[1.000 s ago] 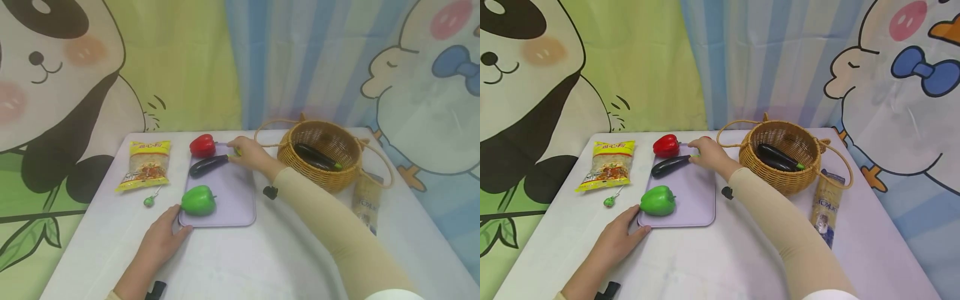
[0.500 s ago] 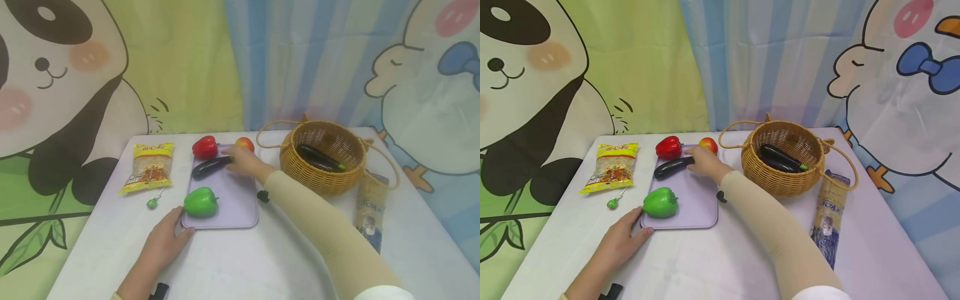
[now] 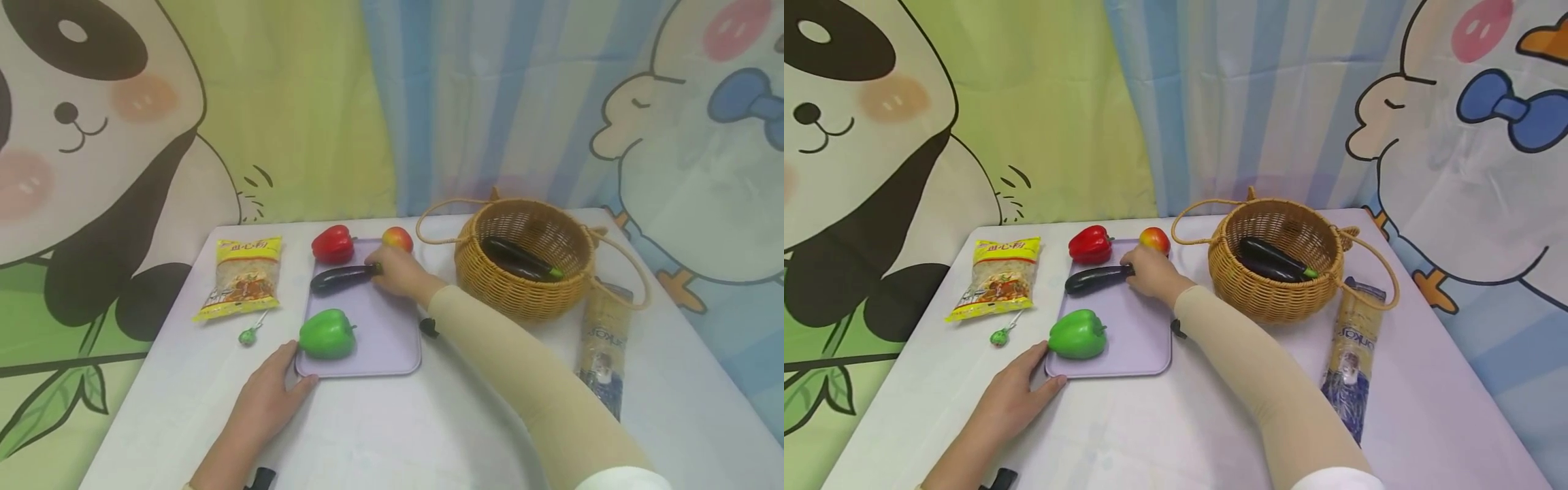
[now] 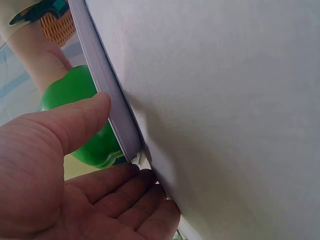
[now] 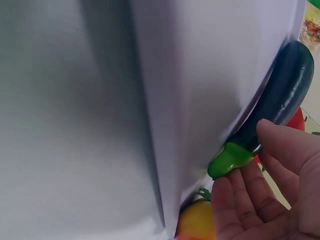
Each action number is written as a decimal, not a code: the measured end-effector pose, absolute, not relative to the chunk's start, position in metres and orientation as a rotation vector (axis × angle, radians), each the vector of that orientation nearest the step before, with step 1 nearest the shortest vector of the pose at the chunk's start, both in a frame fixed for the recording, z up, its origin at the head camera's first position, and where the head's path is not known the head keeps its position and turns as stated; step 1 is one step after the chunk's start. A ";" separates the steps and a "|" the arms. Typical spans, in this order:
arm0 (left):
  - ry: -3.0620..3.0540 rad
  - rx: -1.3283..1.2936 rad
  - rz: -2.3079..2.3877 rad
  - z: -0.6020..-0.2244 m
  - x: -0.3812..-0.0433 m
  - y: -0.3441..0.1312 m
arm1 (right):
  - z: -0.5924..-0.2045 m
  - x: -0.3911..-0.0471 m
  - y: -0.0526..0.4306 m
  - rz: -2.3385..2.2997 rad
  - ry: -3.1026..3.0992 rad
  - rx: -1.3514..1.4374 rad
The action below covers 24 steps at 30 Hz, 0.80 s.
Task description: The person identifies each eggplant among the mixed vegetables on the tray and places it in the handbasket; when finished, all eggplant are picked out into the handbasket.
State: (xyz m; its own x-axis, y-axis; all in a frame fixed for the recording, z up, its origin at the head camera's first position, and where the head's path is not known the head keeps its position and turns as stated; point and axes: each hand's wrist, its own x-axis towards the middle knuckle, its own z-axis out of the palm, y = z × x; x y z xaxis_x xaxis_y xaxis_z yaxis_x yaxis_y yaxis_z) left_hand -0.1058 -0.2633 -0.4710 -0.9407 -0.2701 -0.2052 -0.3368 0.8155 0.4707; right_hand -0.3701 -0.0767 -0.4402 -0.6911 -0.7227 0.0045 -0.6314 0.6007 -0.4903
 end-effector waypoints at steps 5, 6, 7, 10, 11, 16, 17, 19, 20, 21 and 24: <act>2.885 -0.453 0.790 -0.471 -0.104 -0.264 | -0.447 -0.368 -0.075 -0.664 2.656 -1.115; 2.888 -0.449 0.790 -0.471 -0.104 -0.264 | -0.448 -0.368 -0.075 -0.653 2.662 -1.115; 2.891 -0.446 0.788 -0.471 -0.104 -0.264 | -0.449 -0.367 -0.075 -0.647 2.665 -1.114; 2.890 -0.447 0.784 -0.471 -0.105 -0.264 | -0.449 -0.365 -0.073 -0.634 2.665 -1.122; 2.886 -0.452 0.786 -0.471 -0.105 -0.264 | -0.449 -0.364 -0.072 -0.635 2.662 -1.128; 2.857 -0.482 0.787 -0.470 -0.106 -0.264 | -0.444 -0.361 -0.068 -0.639 2.648 -1.161; 2.854 -0.483 0.787 -0.470 -0.106 -0.263 | -0.443 -0.361 -0.067 -0.631 2.654 -1.165; 2.849 -0.486 0.781 -0.470 -0.106 -0.263 | -0.440 -0.362 -0.065 -0.615 2.667 -1.175; 2.845 -0.489 0.779 -0.469 -0.106 -0.263 | -0.438 -0.362 -0.064 -0.608 2.675 -1.178; 2.843 -0.489 0.774 -0.469 -0.106 -0.264 | -0.436 -0.363 -0.063 -0.597 2.684 -1.185; 2.836 -0.494 0.763 -0.469 -0.107 -0.264 | -0.426 -0.365 -0.061 -0.568 2.700 -1.195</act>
State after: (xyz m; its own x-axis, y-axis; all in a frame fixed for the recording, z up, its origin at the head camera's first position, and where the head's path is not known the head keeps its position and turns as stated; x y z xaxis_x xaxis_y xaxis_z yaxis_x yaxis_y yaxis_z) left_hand -0.1070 -0.2637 -0.4694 -0.9319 -0.2720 -0.2399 -0.3556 0.8150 0.4575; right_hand -0.3648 -0.0605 -0.4264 -0.6762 -0.7362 0.0284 -0.6853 0.6144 -0.3911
